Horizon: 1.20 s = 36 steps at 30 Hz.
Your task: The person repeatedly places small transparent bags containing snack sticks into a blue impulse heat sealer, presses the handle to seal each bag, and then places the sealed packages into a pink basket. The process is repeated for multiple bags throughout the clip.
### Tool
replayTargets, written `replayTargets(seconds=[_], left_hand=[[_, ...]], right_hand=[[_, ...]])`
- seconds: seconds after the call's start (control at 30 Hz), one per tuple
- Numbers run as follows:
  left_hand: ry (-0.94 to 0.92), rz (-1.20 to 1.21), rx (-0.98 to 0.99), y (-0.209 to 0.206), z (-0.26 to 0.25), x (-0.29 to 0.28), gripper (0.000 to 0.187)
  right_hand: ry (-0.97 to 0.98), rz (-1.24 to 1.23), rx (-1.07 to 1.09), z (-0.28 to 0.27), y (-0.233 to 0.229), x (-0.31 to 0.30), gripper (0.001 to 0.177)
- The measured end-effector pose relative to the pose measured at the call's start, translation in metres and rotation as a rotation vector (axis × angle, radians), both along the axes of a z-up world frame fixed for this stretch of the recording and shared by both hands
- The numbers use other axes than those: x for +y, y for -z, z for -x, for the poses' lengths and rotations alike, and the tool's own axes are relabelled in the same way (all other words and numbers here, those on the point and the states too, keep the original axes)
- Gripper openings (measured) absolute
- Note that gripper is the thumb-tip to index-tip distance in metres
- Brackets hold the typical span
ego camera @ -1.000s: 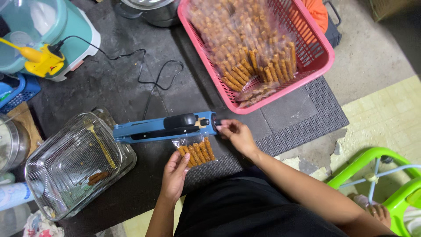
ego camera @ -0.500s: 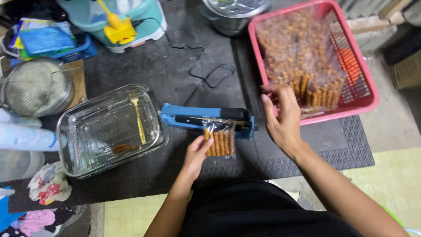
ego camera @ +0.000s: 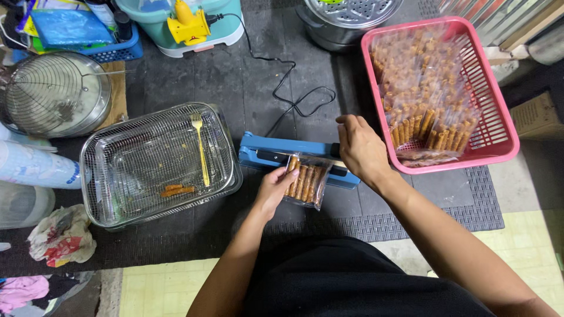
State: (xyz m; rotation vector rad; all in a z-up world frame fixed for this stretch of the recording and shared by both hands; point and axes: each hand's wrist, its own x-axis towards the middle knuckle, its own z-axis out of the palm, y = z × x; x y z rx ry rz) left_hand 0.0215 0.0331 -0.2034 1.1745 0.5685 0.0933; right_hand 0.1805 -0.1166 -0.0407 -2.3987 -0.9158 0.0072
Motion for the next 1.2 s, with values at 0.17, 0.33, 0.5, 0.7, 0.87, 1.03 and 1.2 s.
replayTargets(seconds=[0.17,0.33,0.5,0.7,0.87,1.03,1.2], left_hand=[[0.011,0.015,-0.028,0.005,0.000,-0.001,0.029],[0.008,0.053,-0.059,0.011,-0.002,-0.005,0.027],[0.007,0.084,-0.051,0.010,-0.001,-0.006,0.028],[0.031,0.044,-0.001,0.004,-0.003,-0.003,0.028],[0.023,0.063,-0.017,-0.002,-0.004,-0.001,0.027],[0.028,0.077,-0.036,0.001,-0.003,-0.002,0.027],[0.022,0.094,-0.039,0.000,-0.004,-0.002,0.026]], right_hand=[[0.085,0.029,0.077,-0.015,0.029,0.002,0.027],[0.108,0.063,0.098,-0.023,0.064,-0.004,0.028],[0.164,0.069,0.120,-0.026,0.094,-0.005,0.028],[0.176,0.118,0.247,-0.031,0.098,-0.004,0.033],[0.168,0.193,0.290,-0.033,0.089,0.002,0.038],[0.217,0.229,0.360,-0.029,0.080,0.005,0.040],[0.209,0.217,0.335,-0.028,0.078,0.006,0.040]])
